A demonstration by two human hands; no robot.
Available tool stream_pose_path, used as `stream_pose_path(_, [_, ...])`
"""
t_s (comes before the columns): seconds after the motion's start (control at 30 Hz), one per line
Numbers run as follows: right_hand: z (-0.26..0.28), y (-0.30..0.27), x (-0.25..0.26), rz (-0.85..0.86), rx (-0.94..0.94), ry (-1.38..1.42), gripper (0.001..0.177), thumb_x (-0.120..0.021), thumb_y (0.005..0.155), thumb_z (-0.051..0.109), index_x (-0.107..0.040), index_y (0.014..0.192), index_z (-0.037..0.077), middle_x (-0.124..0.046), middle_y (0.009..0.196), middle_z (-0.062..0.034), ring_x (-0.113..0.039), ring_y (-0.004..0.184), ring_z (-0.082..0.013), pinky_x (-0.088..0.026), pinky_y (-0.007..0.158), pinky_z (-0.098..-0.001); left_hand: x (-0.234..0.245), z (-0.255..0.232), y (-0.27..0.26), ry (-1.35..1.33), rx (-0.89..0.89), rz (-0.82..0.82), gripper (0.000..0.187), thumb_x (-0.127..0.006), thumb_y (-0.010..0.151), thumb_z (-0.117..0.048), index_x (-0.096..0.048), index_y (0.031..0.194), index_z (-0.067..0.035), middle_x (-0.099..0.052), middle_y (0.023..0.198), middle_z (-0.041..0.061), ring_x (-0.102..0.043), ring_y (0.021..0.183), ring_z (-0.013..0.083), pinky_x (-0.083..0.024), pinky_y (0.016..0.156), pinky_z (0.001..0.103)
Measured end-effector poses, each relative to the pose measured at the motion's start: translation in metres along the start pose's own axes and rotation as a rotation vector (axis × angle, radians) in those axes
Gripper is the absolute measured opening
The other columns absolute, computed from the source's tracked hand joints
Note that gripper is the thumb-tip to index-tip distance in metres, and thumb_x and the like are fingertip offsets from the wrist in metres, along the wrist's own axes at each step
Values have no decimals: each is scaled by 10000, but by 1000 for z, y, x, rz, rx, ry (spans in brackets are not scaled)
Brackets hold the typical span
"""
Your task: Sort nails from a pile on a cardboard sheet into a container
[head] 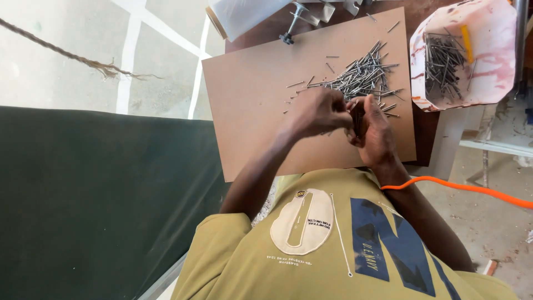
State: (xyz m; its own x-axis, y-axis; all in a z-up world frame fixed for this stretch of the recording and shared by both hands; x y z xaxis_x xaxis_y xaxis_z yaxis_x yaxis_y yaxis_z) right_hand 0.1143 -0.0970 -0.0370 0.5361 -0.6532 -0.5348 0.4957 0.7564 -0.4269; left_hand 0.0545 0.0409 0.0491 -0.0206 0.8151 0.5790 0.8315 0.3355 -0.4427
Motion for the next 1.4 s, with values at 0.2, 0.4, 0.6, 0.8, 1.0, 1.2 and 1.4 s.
stream_pose_path(0.2, [6, 1, -5, -27, 9, 3, 428, -466, 1081, 510, -603, 1024, 109, -465, 614, -44, -448, 383, -118, -248, 360, -168, -14, -4, -16, -22, 58, 147, 360, -698, 732, -594, -703, 812, -243, -717, 752, 17, -748, 852, 300, -555, 689, 448])
stream_pose_path(0.4, [12, -10, -14, -26, 15, 81, 422, -517, 1051, 525, -569, 998, 109, -492, 712, 6, -472, 493, -43, -256, 410, -145, -25, 19, -6, -99, 21, 19, 313, -701, 809, -551, -726, 866, -244, -682, 677, 4, -726, 751, 268, -524, 639, 389])
stream_pose_path(0.6, [16, -9, -12, -71, 66, 220, 368, -483, 1111, 386, -510, 871, 109, -534, 766, -48, -481, 550, -40, -287, 481, -122, -35, 3, -12, -361, -51, -26, 260, -737, 818, -455, -718, 786, -198, -717, 648, -5, -698, 690, 195, -523, 647, 319])
stream_pose_path(0.8, [29, -21, -21, -16, -99, 301, 428, -514, 1096, 445, -526, 828, 111, -585, 647, -36, -551, 523, -12, -383, 484, -80, -31, -16, -26, -431, -98, -179, 220, -741, 848, -425, -753, 908, -214, -686, 620, 35, -697, 644, 213, -532, 646, 340])
stream_pose_path(1.0, [16, -10, -5, 69, -14, 282, 482, -440, 1095, 518, -521, 838, 118, -294, 520, -6, -320, 375, -98, -273, 365, -176, -8, 30, 9, 49, -161, -427, 306, -678, 915, -322, -678, 1221, -315, -682, 678, 75, -735, 752, 375, -556, 701, 505])
stream_pose_path(1.2, [14, -11, 7, 1, 50, 177, 477, -402, 1098, 532, -490, 818, 157, -275, 522, -6, -322, 344, -109, -239, 363, -186, -13, 32, 17, 262, -216, -415, 169, -631, 845, -277, -701, 936, -153, -691, 664, 153, -712, 715, 436, -550, 654, 556])
stream_pose_path(1.4, [15, -15, 5, -33, 51, 171, 448, -447, 1107, 460, -508, 821, 121, -334, 500, -36, -365, 342, -121, -248, 356, -179, -4, 30, 17, 228, -210, -461, 124, -703, 828, -310, -743, 914, -230, -722, 716, 83, -727, 765, 381, -577, 674, 530])
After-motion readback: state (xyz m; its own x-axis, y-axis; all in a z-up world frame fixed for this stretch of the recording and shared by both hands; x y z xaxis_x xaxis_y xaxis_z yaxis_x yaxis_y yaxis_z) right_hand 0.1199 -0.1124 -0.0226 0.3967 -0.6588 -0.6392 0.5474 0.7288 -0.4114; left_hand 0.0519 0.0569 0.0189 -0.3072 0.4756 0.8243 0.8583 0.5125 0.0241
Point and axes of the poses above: each hand's wrist, its own y-axis towards the middle knuckle, its own x-axis out of the back of the hand, z = x × y, the point moved 4 cm from there along y, towards the middle knuckle
